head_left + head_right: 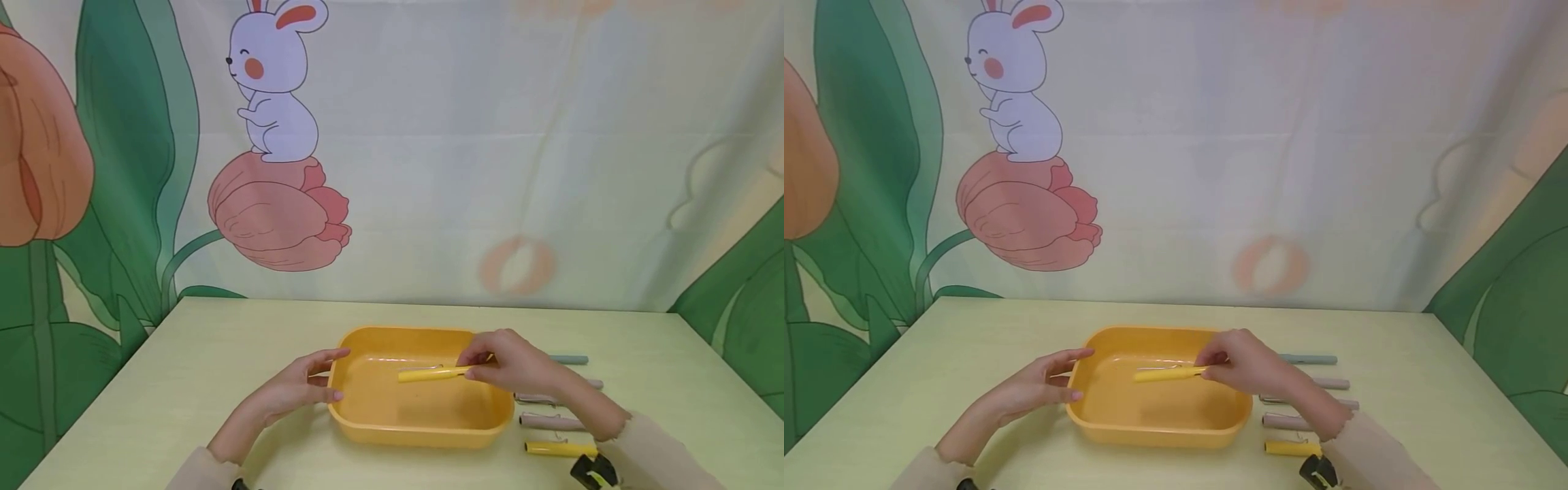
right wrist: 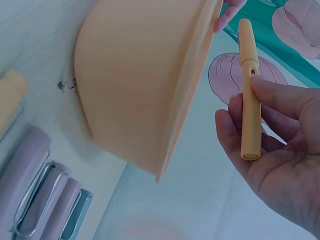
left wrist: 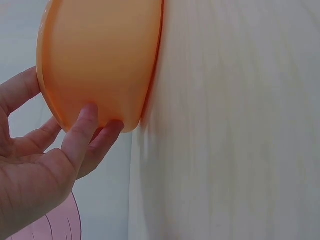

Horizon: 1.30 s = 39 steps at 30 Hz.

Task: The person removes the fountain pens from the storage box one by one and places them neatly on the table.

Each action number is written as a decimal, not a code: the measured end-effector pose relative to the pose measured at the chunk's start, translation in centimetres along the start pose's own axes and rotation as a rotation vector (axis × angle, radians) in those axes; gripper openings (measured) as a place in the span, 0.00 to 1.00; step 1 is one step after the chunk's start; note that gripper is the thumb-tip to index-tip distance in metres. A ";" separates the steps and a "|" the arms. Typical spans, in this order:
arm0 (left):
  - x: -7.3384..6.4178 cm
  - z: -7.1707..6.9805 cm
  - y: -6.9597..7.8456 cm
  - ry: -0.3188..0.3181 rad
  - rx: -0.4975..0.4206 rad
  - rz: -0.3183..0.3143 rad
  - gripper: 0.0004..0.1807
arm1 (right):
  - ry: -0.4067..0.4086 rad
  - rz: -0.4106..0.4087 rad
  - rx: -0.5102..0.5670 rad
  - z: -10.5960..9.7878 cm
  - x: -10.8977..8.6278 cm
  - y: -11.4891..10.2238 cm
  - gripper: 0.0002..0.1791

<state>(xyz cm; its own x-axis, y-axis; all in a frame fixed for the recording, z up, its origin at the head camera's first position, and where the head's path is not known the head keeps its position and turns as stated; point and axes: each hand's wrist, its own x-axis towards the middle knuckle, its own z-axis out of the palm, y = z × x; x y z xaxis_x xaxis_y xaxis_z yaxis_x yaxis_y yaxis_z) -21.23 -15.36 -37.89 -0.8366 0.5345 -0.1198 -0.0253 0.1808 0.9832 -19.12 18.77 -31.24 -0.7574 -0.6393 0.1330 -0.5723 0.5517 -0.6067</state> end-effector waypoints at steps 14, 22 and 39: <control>0.0 -0.1 -0.2 -0.005 0.001 0.001 0.39 | 0.035 -0.099 0.087 -0.9 -4.0 1.7 0.06; -0.1 0.0 0.0 0.004 0.001 -0.008 0.39 | 0.028 -0.069 0.145 -1.9 -6.9 2.9 0.08; -0.1 -0.2 -0.4 -0.027 -0.037 0.004 0.40 | -0.027 -0.001 0.241 -2.6 -13.5 6.1 0.12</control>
<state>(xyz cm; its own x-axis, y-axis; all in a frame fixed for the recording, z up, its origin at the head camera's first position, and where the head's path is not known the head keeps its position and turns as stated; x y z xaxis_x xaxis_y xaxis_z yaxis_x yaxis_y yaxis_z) -21.29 -15.68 -38.24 -0.8218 0.5572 -0.1189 -0.0424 0.1482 0.9881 -13.21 32.09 -34.69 -0.7460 -0.6560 0.1148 -0.4792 0.4091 -0.7766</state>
